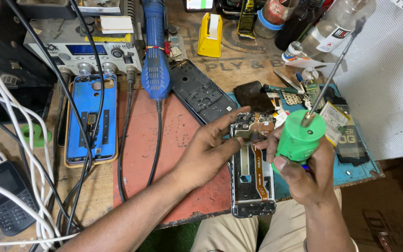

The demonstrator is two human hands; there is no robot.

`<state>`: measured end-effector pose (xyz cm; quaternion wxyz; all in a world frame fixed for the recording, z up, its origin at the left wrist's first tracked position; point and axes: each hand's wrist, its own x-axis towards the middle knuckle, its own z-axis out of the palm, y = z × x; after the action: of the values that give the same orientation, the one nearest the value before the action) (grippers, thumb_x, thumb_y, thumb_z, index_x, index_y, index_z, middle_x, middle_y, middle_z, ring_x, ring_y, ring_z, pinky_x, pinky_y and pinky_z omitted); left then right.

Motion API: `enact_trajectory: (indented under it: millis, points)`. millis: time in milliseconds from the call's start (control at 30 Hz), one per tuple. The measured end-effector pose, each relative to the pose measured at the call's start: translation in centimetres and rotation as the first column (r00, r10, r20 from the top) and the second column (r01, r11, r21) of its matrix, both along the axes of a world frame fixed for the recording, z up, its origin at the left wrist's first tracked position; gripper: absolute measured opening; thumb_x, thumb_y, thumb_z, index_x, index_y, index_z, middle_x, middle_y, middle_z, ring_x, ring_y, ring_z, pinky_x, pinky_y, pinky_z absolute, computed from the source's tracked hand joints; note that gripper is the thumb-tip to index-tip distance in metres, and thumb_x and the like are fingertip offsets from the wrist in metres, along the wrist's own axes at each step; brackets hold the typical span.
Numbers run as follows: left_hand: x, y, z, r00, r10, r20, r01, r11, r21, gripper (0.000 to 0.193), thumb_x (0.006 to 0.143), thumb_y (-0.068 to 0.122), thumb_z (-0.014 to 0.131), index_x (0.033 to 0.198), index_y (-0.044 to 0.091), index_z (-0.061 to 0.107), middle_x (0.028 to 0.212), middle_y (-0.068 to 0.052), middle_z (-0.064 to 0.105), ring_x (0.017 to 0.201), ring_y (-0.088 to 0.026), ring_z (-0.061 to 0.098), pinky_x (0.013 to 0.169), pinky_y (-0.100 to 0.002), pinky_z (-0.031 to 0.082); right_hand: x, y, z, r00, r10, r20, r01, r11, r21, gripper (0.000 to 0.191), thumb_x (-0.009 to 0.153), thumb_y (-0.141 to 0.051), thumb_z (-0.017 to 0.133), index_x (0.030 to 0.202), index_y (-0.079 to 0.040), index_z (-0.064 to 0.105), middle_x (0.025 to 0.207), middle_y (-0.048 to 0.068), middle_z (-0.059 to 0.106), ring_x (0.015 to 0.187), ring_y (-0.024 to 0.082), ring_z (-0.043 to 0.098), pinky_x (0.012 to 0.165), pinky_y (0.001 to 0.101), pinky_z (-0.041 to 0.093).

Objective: The person uses tweezers to remove small debris from the back of a disassembled smartphone, then uses a green screwdriver to pry along the edges of the phone's back cover. The person flips the phone to inspect the internal components and continues prying the back cover.

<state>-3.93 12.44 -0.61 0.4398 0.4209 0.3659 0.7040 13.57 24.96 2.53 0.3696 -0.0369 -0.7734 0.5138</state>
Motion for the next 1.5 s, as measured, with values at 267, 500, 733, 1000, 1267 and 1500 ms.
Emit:
enact_trajectory:
  millis: [267, 500, 733, 1000, 1267, 1500]
  points:
    - [0.0, -0.2, 0.8, 0.998, 0.055, -0.021, -0.055, 0.998, 0.016, 0.055, 0.105, -0.004, 0.054, 0.158, -0.003, 0.041, 0.137, -0.01, 0.064, 0.123, -0.011, 0.058, 0.11, -0.03, 0.048, -0.4, -0.6, 1.1, 0.934, -0.35, -0.072, 0.343, 0.935, -0.088, 0.027, 0.099, -0.013, 0.074, 0.112, 0.002, 0.056, 0.088, 0.01, 0.067, 0.07, 0.015, 0.068, 0.069, 0.0317, 0.059]
    - [0.5, -1.0, 1.9, 1.0, -0.014, -0.029, 0.015, 0.998, 0.066, 0.074, 0.107, -0.002, 0.053, 0.171, 0.011, 0.017, 0.126, -0.013, 0.068, 0.117, -0.01, 0.06, 0.106, -0.027, 0.048, -0.8, -0.1, 2.7, 0.911, -0.375, 0.169, 0.411, 0.844, -0.344, 0.035, 0.083, -0.006, 0.081, 0.111, -0.007, 0.061, 0.1, 0.006, 0.073, 0.079, 0.012, 0.067, 0.067, 0.0284, 0.056]
    - [0.5, -0.9, 1.5, 0.997, -0.052, 0.053, 0.05, 0.998, 0.037, 0.073, 0.105, -0.002, 0.055, 0.168, 0.008, 0.019, 0.119, -0.01, 0.067, 0.111, -0.01, 0.061, 0.101, -0.027, 0.051, -0.5, 0.3, 1.7, 0.939, -0.307, 0.152, 0.342, 0.818, -0.462, 0.034, 0.08, -0.001, 0.084, 0.105, -0.007, 0.061, 0.096, 0.001, 0.065, 0.085, 0.012, 0.065, 0.077, 0.0293, 0.055]
    - [0.6, 0.1, 0.1, 0.974, -0.131, 0.187, 0.137, 0.99, -0.019, 0.033, 0.107, 0.005, 0.057, 0.138, -0.005, 0.055, 0.114, -0.01, 0.073, 0.099, -0.01, 0.068, 0.088, -0.026, 0.057, -0.3, 0.3, 1.8, 0.924, -0.382, 0.036, 0.36, 0.831, -0.425, 0.035, 0.083, 0.002, 0.083, 0.107, -0.006, 0.059, 0.101, 0.006, 0.066, 0.09, 0.014, 0.067, 0.082, 0.031, 0.056]
    - [0.3, 0.0, -0.3, 0.982, -0.06, 0.18, 0.071, 0.996, -0.054, 0.032, 0.107, 0.006, 0.056, 0.137, -0.005, 0.056, 0.11, -0.012, 0.074, 0.096, -0.01, 0.07, 0.085, -0.025, 0.058, 1.2, -1.0, 0.8, 0.924, -0.291, -0.246, 0.211, 0.928, -0.306, 0.011, 0.101, 0.003, 0.065, 0.103, 0.002, 0.055, 0.095, 0.012, 0.058, 0.082, 0.02, 0.062, 0.087, 0.0463, 0.062]
    - [0.4, 0.1, 0.0, 0.984, -0.046, 0.17, 0.057, 0.997, -0.061, 0.033, 0.105, 0.005, 0.057, 0.137, -0.004, 0.056, 0.109, -0.011, 0.074, 0.094, -0.009, 0.069, 0.083, -0.024, 0.059, 1.7, -0.7, 0.4, 0.962, -0.149, -0.23, 0.078, 0.954, -0.289, 0.022, 0.091, -0.007, 0.069, 0.105, 0.004, 0.057, 0.093, 0.013, 0.056, 0.079, 0.023, 0.061, 0.091, 0.0582, 0.064]
